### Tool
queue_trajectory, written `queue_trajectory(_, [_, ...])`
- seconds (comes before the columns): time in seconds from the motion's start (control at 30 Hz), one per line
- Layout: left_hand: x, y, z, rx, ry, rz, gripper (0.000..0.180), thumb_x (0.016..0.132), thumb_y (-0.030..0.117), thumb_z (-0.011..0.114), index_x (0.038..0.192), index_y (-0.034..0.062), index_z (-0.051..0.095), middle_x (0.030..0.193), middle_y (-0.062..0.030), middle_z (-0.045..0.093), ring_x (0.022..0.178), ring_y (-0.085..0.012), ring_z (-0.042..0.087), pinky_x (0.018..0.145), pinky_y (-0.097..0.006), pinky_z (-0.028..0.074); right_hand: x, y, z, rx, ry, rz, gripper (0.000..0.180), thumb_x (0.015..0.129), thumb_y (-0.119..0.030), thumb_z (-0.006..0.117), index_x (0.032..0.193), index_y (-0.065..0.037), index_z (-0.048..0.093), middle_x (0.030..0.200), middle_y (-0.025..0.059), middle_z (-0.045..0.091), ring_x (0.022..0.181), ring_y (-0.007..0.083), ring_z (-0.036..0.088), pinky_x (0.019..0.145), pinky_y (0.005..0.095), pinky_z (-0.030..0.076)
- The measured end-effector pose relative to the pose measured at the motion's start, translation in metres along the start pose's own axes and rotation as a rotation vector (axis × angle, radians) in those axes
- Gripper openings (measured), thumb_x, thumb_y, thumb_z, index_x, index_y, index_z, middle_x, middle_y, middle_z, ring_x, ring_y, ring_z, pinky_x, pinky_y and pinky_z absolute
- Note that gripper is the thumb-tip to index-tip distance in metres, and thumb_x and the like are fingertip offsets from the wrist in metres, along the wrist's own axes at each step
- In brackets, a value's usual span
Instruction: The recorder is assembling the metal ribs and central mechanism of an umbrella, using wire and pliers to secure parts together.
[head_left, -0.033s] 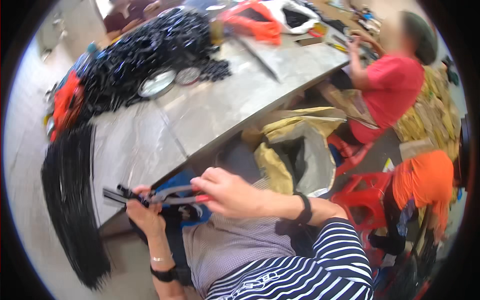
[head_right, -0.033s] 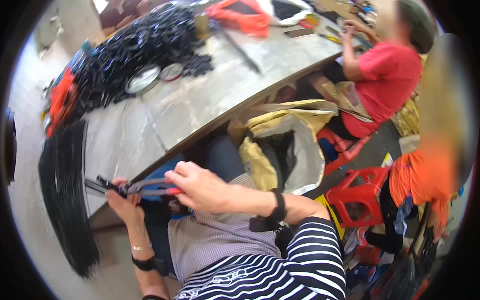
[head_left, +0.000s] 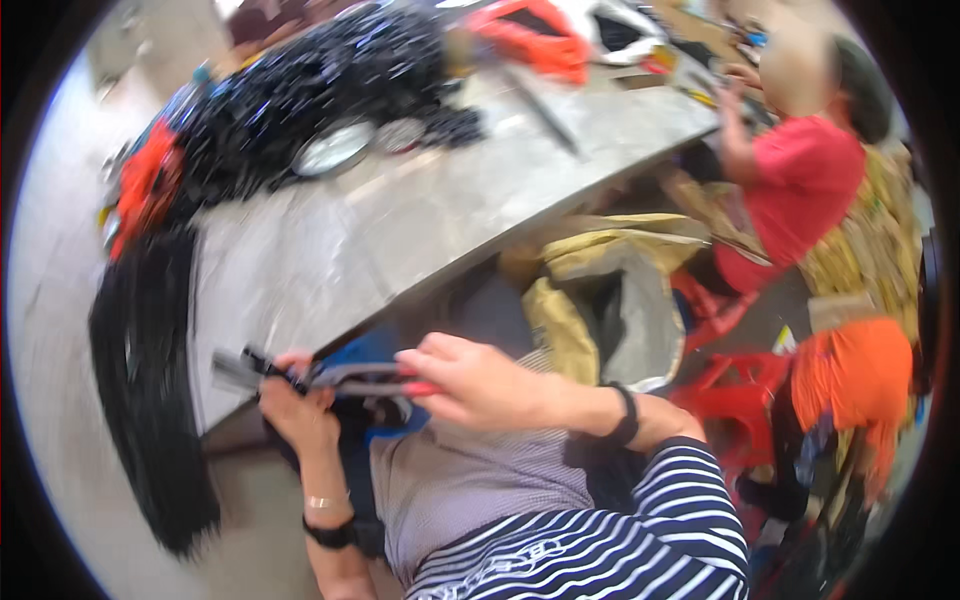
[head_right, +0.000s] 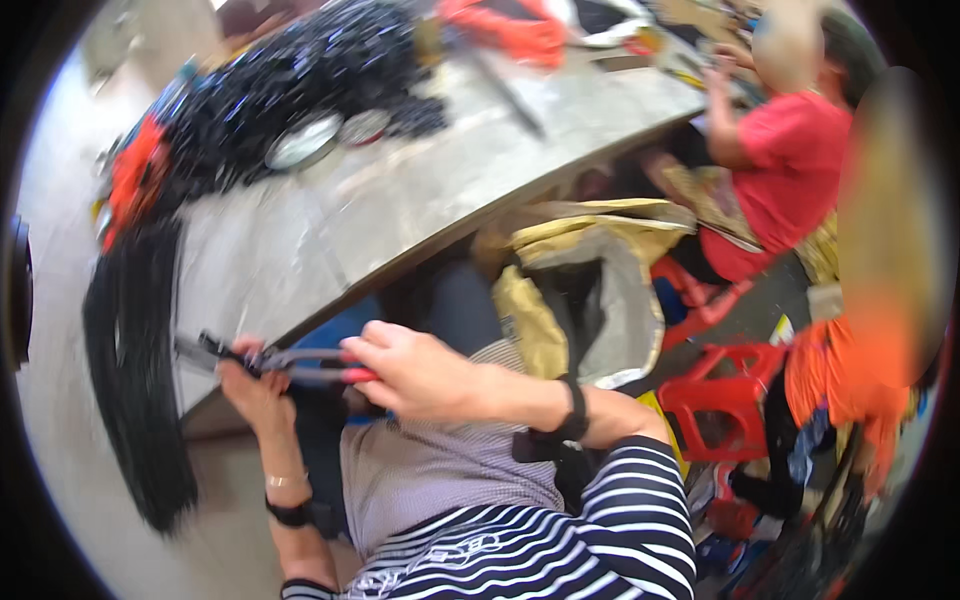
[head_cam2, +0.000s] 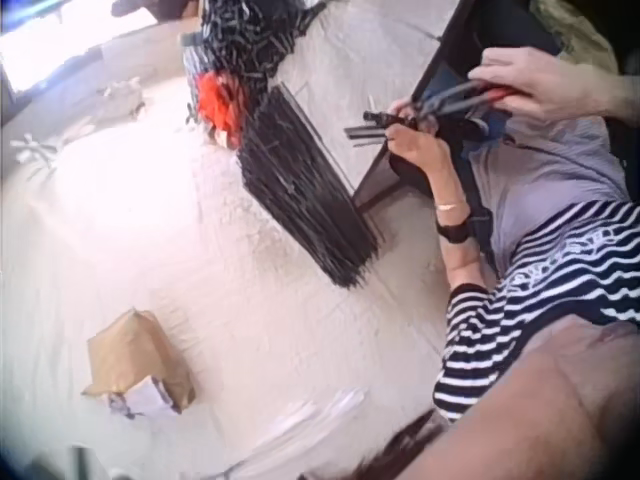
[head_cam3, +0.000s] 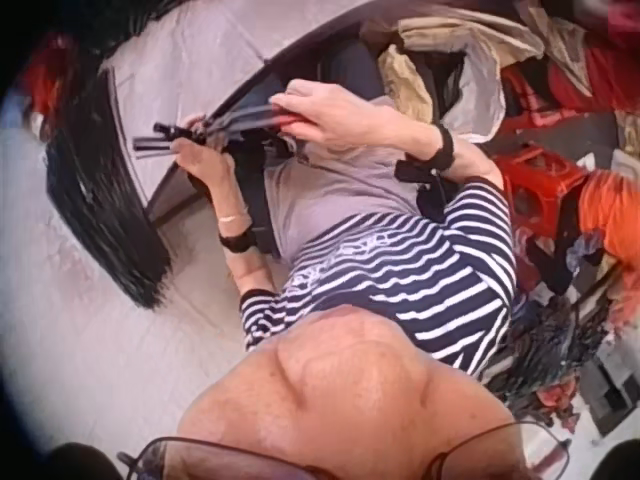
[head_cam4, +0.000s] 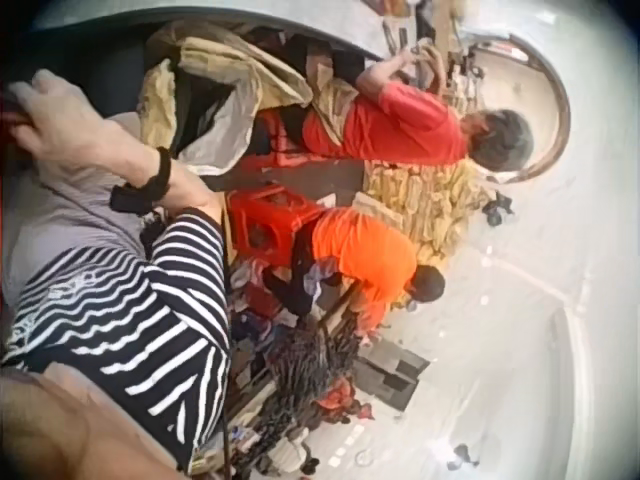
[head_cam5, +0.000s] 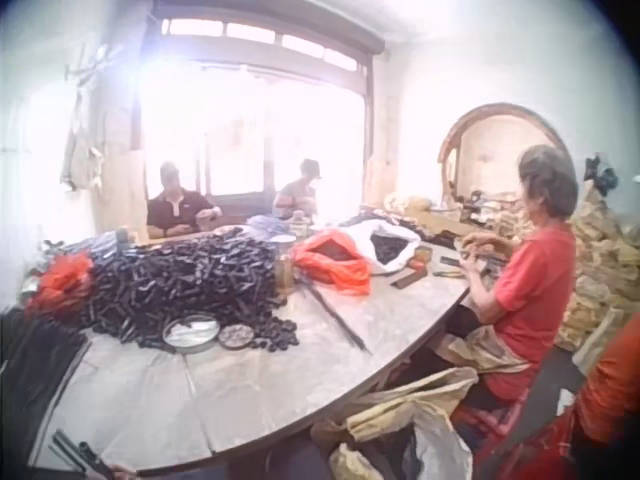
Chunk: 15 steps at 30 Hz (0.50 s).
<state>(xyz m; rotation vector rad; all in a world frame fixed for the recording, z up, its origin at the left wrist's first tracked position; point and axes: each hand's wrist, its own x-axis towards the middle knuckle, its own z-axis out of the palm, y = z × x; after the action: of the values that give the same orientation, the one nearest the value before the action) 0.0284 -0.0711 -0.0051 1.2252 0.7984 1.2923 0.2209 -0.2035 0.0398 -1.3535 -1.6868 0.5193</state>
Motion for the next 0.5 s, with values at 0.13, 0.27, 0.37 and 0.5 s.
queue_trajectory(0.13, [0.008,-0.021,0.012,0.450,-0.185,0.366,0.057,0.093,0.054,0.048,0.092,-0.0017,0.060,0.070,-0.0003,0.056,0.057,-0.0077,0.050,0.044,-0.020,0.034,-0.009,-0.018,-0.017,0.262,-0.350,0.409,0.033,0.083,-0.027,0.071,0.088,0.003,0.057,0.064,0.0158,0.059,0.061,0.0217,0.064,0.055,0.0354,0.048])
queue_trajectory(0.27, [0.003,0.018,0.032,-0.033,-0.198,-0.021,0.074,0.087,0.066,0.044,0.093,-0.0058,0.060,0.064,0.0017,0.057,0.047,-0.0029,0.045,0.040,-0.017,0.030,-0.011,-0.017,-0.005,-0.123,-0.145,0.347,0.039,0.073,-0.015,0.074,0.101,-0.001,0.048,0.064,0.0123,0.057,0.057,0.0291,0.062,0.053,0.0351,0.047])
queue_trajectory(0.37, [0.004,0.019,0.026,-0.031,-0.187,0.010,0.078,0.085,0.069,0.043,0.094,-0.0065,0.060,0.060,0.0026,0.055,0.045,-0.0012,0.042,0.039,-0.016,0.028,-0.009,-0.010,-0.007,0.145,-0.271,0.375,0.038,0.071,-0.009,0.070,0.102,0.000,0.051,0.070,0.0101,0.056,0.062,0.0237,0.059,0.059,0.0301,0.046])
queue_trajectory(0.5, [0.004,0.020,0.019,-0.110,-0.274,-0.006,0.079,0.085,0.069,0.044,0.093,-0.0079,0.059,0.056,0.0035,0.050,0.044,-0.0004,0.036,0.040,-0.017,0.026,0.001,-0.004,-0.010,0.287,-0.350,0.258,0.045,0.068,-0.007,0.069,0.110,0.002,0.055,0.086,0.0090,0.051,0.076,0.0185,0.051,0.067,0.0238,0.041])
